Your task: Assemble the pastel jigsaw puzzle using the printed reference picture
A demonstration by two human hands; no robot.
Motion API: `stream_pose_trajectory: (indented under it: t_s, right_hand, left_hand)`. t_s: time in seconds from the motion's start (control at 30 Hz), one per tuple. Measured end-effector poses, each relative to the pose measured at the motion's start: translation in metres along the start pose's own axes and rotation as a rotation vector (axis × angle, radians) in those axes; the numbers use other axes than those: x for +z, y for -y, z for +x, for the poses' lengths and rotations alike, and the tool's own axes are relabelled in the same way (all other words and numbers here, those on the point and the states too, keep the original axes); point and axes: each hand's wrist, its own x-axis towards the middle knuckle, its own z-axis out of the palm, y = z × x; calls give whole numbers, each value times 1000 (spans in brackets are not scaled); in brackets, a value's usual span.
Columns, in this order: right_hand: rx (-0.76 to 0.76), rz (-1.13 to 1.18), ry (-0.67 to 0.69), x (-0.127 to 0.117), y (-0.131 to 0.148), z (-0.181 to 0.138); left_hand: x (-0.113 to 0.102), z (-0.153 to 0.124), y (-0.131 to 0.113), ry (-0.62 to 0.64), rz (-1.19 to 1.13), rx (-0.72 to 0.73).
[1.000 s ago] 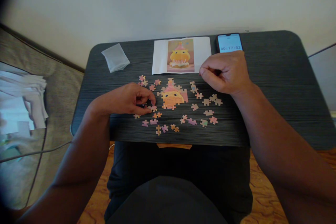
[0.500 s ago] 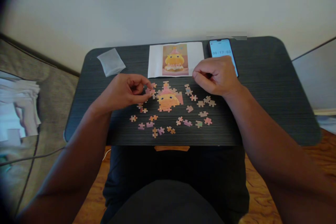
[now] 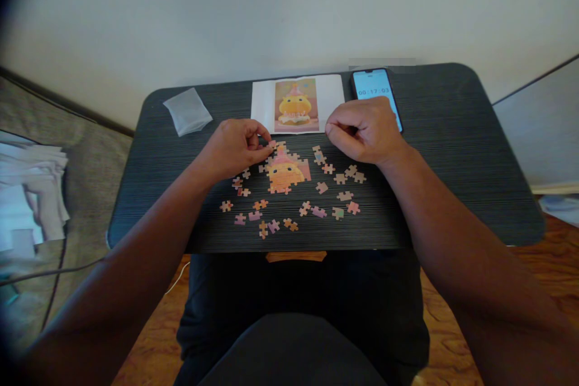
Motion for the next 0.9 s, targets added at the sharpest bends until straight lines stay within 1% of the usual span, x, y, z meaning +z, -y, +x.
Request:
stream_pose_trajectory:
  t_s: [0.17,0.43,0.57,0.77,0.83,0.9]
  right_hand:
    - [37,8,13,0,1,0]
    - [38,-6,13,-1,5,1]
    - [22,0,3,-1,5,2]
    - [46,-3,18,-2,6,3]
    - [19,-5,8,-1,5,3]
    - [-39,5,-24,0,2,3]
  left_hand:
    - [-2,1,3,36,-18,15]
    - [-2,4,6,65,-46,9]
    - [-3,5,5,60,-42,7]
    - [-4,4,5,57,-48,12]
    - [-4,4,4,57,-46,4]
    - [-4,3,4,58,-46,-4]
